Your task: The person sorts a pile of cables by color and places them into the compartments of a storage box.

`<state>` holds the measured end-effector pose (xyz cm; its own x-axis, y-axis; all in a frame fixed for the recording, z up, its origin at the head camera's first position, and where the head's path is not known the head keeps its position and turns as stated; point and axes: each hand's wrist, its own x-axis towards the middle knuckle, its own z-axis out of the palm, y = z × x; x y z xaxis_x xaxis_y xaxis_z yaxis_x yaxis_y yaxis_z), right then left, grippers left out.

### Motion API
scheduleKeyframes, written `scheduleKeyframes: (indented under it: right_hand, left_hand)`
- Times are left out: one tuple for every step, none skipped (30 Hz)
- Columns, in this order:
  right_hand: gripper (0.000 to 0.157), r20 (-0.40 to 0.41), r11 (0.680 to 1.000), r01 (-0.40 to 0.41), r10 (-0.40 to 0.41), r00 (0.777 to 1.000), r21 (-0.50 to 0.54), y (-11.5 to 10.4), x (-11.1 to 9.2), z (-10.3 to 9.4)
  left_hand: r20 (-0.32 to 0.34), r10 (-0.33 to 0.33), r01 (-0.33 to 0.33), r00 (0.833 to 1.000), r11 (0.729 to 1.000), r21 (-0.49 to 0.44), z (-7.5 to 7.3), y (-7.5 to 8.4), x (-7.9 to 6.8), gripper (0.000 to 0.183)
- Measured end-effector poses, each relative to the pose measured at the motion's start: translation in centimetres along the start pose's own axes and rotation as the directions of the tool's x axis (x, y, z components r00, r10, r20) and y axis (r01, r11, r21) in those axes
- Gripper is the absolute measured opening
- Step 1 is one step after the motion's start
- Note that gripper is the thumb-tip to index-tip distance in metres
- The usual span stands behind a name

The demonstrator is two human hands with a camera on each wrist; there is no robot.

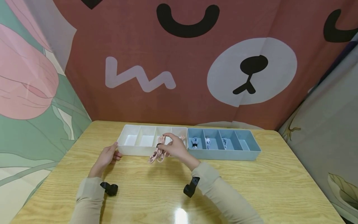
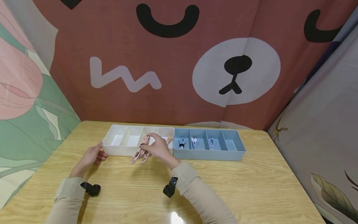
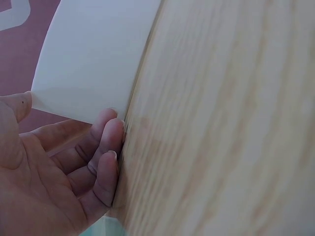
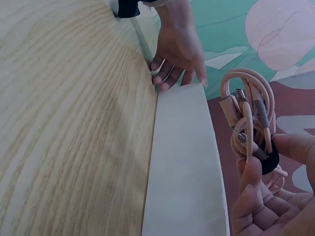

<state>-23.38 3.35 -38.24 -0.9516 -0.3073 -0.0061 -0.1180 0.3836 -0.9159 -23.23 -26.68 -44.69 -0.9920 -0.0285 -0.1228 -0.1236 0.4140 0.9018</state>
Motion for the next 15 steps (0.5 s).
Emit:
scheduleKeyframes:
  right_hand:
    - [0.058,-0.006,1.000,-0.003,0.003,1.000,0.007,0.1,0.1,-0.1]
    - [0.058,-0.013,1.000,-0.008,0.008,1.000,0.016,0.1,0.2,-0.2]
    - [0.059,-0.021,1.000,-0.012,0.013,1.000,0.027,0.1,0.4,-0.3]
    - [0.059,-0.030,0.999,-0.019,0.021,0.999,0.035,0.1,0.6,-0.3]
    - [0.059,-0.035,0.999,-0.025,0.026,0.999,0.048,0.1,0.7,-0.4]
    - [0.059,-0.040,0.998,-0.030,0.032,0.999,0.058,0.1,0.9,-0.5]
    - [0.058,-0.044,0.997,-0.038,0.041,0.998,0.062,0.1,1.0,-0.6]
    - [0.058,-0.047,0.997,-0.044,0.047,0.998,0.061,0.1,1.1,-0.6]
    - [0.058,-0.048,0.997,-0.049,0.052,0.998,0.062,0.1,1.2,-0.7]
    - [0.058,-0.049,0.997,-0.050,0.053,0.997,0.063,0.1,1.4,-0.7]
    - [0.058,-0.050,0.997,-0.050,0.053,0.997,0.061,0.1,1.5,-0.8]
    - [0.059,-0.055,0.997,-0.053,0.056,0.997,0.055,0.1,1.6,-0.9]
    - [0.060,-0.058,0.997,-0.053,0.056,0.997,0.053,0.1,1.8,-0.9]
    - [0.060,-0.062,0.997,-0.054,0.057,0.996,0.053,0.1,1.9,-1.0]
    - [0.061,-0.066,0.997,-0.057,0.060,0.996,0.058,0.1,2.1,-1.0]
  left_hand:
    - [0.005,0.022,-0.022,1.000,1.000,-0.020,-0.1,-0.1,0.0,0.071]
    - [0.009,0.033,-0.033,0.999,0.999,-0.024,-0.1,-0.2,-0.1,0.072]
    - [0.010,0.039,-0.039,0.999,0.999,-0.028,-0.2,-0.2,-0.1,0.073]
    - [0.014,0.048,-0.047,0.999,0.999,-0.026,-0.2,-0.2,-0.1,0.073]
    - [0.011,0.041,-0.041,0.999,0.999,-0.025,-0.2,-0.2,-0.1,0.073]
    - [0.009,0.036,-0.035,0.999,0.999,-0.020,-0.2,-0.2,-0.1,0.073]
    - [0.004,0.025,-0.025,1.000,1.000,-0.015,-0.2,-0.2,0.0,0.072]
    - [-0.002,0.001,-0.001,1.000,1.000,0.006,-0.1,-0.1,0.0,0.072]
    - [-0.007,-0.011,0.011,1.000,1.000,0.012,-0.1,0.0,0.0,0.071]
    - [-0.007,-0.019,0.019,1.000,1.000,0.020,-0.1,0.0,0.0,0.070]
    - [-0.012,-0.032,0.032,0.999,0.999,0.023,0.0,0.1,0.0,0.069]
    - [-0.012,-0.037,0.037,0.999,0.999,0.025,0.0,0.1,0.0,0.068]
    - [-0.012,-0.041,0.041,0.999,0.999,0.025,0.0,0.1,0.1,0.068]
    - [-0.010,-0.043,0.043,0.999,0.999,0.026,0.1,0.1,0.1,0.068]
    - [-0.011,-0.043,0.043,0.999,0.999,0.027,0.1,0.1,0.1,0.068]
